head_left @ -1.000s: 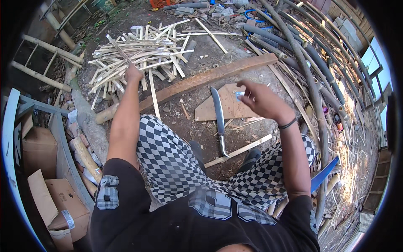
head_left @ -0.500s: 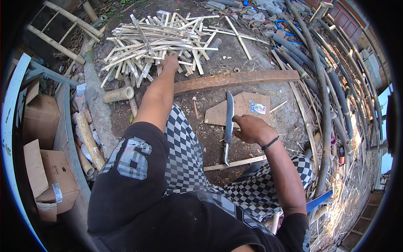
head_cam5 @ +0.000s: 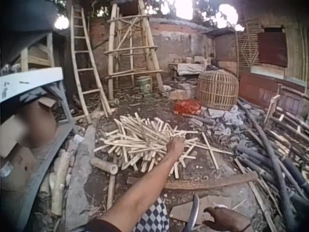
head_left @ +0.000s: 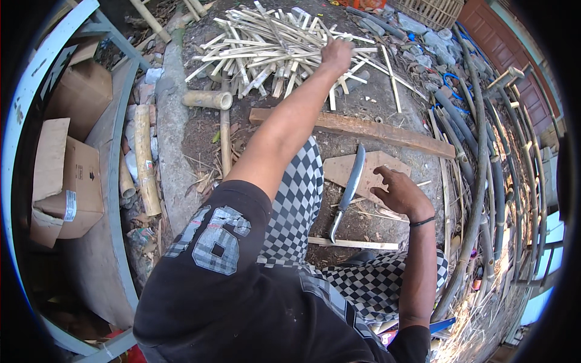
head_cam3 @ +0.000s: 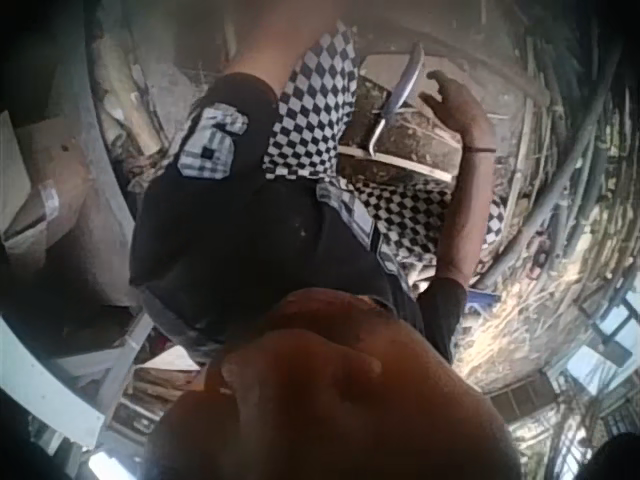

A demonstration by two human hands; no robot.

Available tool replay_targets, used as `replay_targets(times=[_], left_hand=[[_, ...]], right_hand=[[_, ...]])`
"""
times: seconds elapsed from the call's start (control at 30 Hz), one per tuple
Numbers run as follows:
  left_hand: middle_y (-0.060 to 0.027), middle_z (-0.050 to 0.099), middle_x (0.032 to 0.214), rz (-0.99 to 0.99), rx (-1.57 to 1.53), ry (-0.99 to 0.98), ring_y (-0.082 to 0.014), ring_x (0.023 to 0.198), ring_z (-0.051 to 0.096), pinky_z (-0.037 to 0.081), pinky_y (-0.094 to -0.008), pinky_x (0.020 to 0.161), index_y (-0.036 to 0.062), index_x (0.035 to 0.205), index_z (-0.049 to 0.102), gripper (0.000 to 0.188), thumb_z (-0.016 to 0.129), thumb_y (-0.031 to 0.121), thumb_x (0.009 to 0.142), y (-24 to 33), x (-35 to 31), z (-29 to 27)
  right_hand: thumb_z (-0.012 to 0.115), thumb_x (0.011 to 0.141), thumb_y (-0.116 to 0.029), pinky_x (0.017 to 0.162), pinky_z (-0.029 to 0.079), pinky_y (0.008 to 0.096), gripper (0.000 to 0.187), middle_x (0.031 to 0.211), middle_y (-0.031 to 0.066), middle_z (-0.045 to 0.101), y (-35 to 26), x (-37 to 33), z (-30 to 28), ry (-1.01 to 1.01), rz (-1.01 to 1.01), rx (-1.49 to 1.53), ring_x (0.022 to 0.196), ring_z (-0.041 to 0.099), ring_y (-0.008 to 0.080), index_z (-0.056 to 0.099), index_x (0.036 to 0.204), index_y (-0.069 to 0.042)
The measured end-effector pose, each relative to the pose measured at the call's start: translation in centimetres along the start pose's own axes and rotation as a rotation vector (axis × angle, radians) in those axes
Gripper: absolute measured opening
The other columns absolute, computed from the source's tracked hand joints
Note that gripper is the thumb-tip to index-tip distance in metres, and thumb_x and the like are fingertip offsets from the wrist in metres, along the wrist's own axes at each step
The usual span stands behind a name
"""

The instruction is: The person cuts bamboo poles into thin strips using a machete. They hold the poles against a wooden block and split them by hand into multiple narrow pieces.

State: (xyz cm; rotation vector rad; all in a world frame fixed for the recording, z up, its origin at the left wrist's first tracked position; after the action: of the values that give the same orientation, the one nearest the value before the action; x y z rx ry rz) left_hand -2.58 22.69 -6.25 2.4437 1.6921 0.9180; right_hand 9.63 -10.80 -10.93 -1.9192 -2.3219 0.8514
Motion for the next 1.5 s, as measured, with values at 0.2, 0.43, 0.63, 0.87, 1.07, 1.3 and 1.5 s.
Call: replay_targets(times=[0.2,0.43,0.63,0.87,1.07,1.3,1.5], left_hand=[[-0.0089,0.070,0.088,0.123,-0.246,0.559,-0.0327,0.095,0.065,0.053,-0.0472,0.081,0.0212,0.101,0.076,0.024,0.071,0.038,0.085,5.5,0.0,-13.0],[-0.0128,0.070,0.100,0.241,-0.384,0.841,-0.0318,0.101,0.064,0.054,-0.0472,0.080,0.0132,0.093,0.076,0.013,0.078,0.021,0.082,5.4,-2.4,-21.5],[-0.0375,0.029,0.152,-0.627,-0.392,0.192,-0.0455,0.138,0.041,0.036,-0.0448,0.118,-0.0039,0.153,-0.015,0.135,0.088,0.036,0.075,-15.4,-6.9,-17.5],[-0.0281,0.030,0.156,-1.556,0.288,0.135,-0.0451,0.143,0.033,0.031,-0.0616,0.113,0.0022,0.157,0.009,0.115,0.079,0.050,0.080,-48.9,-42.5,-22.4],[-0.0148,0.043,0.149,-1.566,0.357,0.086,-0.0369,0.138,0.042,0.038,-0.0567,0.110,0.0079,0.147,0.033,0.097,0.087,0.043,0.073,-58.2,-53.7,-28.6],[-0.0174,0.043,0.148,-1.616,0.481,-0.113,-0.0370,0.139,0.039,0.037,-0.0518,0.113,0.0134,0.142,0.037,0.100,0.092,0.041,0.064,-58.1,-51.7,-28.4],[-0.0212,0.059,0.130,-1.412,0.490,-0.010,-0.0378,0.118,0.061,0.053,-0.0459,0.099,-0.0061,0.129,0.041,0.109,0.099,0.035,0.046,-66.0,-54.5,-30.6]], right_hand=[[0.072,0.089,-0.025,0.087,0.054,0.0438,0.048,0.111,0.0246,0.069,-1.4,-0.1,-0.9,-0.018,0.047,0.013,0.100,0.068,0.0367,0.057,0.130,-0.005],[0.073,0.089,-0.023,0.083,0.055,0.0412,0.047,0.105,0.0230,0.071,1.7,-1.0,0.0,-0.033,0.100,0.054,0.092,0.071,0.0329,0.058,0.130,-0.005],[0.072,0.088,-0.024,0.083,0.055,0.0416,0.047,0.101,0.0223,0.072,2.2,-1.2,0.6,-0.048,0.120,0.035,0.093,0.071,0.0336,0.058,0.129,-0.006],[0.073,0.087,-0.023,0.082,0.055,0.0406,0.048,0.098,0.0209,0.072,1.8,-0.9,2.7,-0.080,0.110,0.073,0.091,0.072,0.0324,0.058,0.129,-0.006],[0.072,0.089,-0.038,0.085,0.055,0.0414,0.055,0.105,0.0223,0.072,7.5,0.1,11.9,-0.338,0.233,-0.061,0.097,0.071,0.0332,0.057,0.131,-0.005],[0.075,0.081,-0.053,0.107,0.043,0.0460,0.096,0.136,0.0333,0.054,11.7,4.1,27.3,-0.161,0.402,0.253,0.126,0.055,0.0432,0.036,0.143,0.010],[0.067,0.079,-0.009,0.101,0.046,0.0489,0.068,0.131,0.0343,0.055,9.4,4.2,31.7,0.501,0.736,0.460,0.121,0.056,0.0473,0.036,0.138,0.004]])
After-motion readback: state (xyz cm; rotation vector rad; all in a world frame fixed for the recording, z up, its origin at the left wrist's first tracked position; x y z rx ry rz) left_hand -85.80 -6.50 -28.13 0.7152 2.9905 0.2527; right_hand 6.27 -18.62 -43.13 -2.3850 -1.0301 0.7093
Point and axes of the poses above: each hand's wrist, its own x-axis towards the middle knuckle, its own z-axis out of the palm, y = z × x, the point moved 10 cm from there along x, towards the middle knuckle
